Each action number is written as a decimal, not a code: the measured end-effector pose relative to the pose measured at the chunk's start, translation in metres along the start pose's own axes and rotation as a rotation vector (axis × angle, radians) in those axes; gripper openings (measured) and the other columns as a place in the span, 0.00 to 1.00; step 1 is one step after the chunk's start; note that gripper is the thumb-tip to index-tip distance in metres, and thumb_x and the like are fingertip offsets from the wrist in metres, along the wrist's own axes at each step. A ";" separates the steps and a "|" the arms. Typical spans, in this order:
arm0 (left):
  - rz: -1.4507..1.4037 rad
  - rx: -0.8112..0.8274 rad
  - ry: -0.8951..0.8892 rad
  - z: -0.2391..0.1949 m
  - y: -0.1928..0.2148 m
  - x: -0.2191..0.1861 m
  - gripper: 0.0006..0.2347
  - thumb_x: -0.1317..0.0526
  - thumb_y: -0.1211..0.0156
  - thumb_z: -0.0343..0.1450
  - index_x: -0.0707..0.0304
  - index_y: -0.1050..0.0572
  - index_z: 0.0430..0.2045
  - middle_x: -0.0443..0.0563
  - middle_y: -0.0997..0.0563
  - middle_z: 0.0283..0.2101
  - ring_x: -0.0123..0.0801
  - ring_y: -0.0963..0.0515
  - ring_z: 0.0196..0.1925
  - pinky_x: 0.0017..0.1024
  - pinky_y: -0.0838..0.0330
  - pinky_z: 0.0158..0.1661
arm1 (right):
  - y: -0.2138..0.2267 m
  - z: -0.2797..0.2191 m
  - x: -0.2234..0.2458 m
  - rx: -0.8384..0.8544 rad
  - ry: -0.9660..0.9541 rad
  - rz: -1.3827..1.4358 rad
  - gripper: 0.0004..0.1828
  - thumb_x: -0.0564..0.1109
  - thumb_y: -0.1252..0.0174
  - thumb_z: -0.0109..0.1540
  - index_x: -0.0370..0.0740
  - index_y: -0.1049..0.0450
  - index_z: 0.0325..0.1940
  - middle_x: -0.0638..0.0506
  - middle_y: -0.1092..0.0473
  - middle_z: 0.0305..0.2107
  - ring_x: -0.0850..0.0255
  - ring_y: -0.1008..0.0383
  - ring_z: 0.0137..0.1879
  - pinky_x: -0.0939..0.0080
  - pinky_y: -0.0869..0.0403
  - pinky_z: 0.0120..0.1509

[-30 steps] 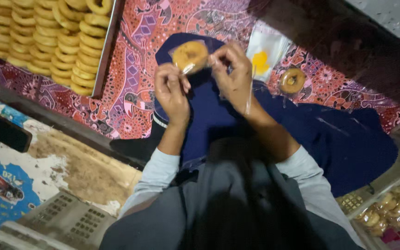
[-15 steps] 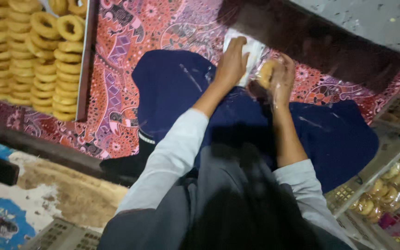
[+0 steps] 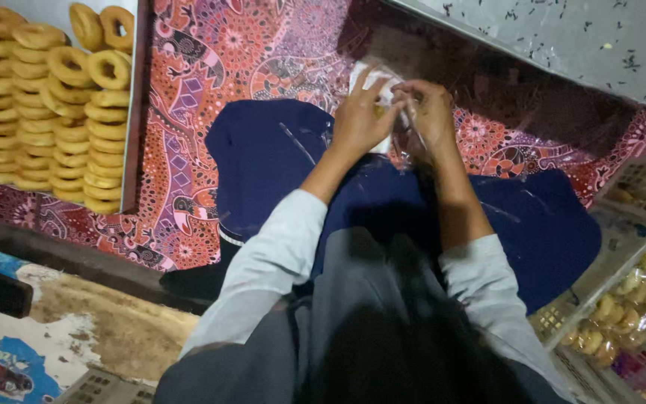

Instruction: The person sits on the floor and repeatedly picks donuts from a tray, places them into clear plastic bags, and sets the packaged donuts into a basket. The person handles donuts one at a time throughout the clip.

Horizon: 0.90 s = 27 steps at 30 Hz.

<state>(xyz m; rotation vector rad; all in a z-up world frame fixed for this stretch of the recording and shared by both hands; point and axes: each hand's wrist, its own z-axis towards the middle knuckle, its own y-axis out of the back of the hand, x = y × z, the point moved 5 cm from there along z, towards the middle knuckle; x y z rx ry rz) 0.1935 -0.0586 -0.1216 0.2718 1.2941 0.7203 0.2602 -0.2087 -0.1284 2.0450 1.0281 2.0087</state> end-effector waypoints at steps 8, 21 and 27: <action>-0.310 -0.323 0.302 0.015 0.057 -0.003 0.17 0.72 0.42 0.73 0.63 0.29 0.58 0.55 0.15 0.40 0.31 0.12 0.37 0.23 0.19 0.36 | 0.023 -0.060 0.151 -0.348 0.453 -0.195 0.19 0.34 0.36 0.58 0.23 0.25 0.52 0.30 0.27 0.51 0.36 0.25 0.57 0.47 0.30 0.65; -1.683 -0.413 0.514 0.063 0.083 -0.018 0.14 0.70 0.48 0.73 0.60 0.29 0.54 0.57 0.21 0.53 0.51 0.20 0.53 0.50 0.23 0.53 | 0.006 0.007 0.145 0.080 0.660 -0.010 0.14 0.44 0.45 0.68 0.33 0.19 0.49 0.36 0.26 0.51 0.46 0.24 0.58 0.46 0.30 0.68; -1.802 -0.674 0.350 0.092 0.131 0.050 0.01 0.65 0.45 0.81 0.59 0.26 0.44 0.51 0.21 0.44 0.37 0.21 0.48 0.48 0.24 0.58 | 0.063 0.215 0.119 -0.442 0.388 -0.155 0.18 0.52 0.29 0.71 0.35 0.26 0.48 0.44 0.23 0.36 0.54 0.23 0.42 0.54 0.25 0.49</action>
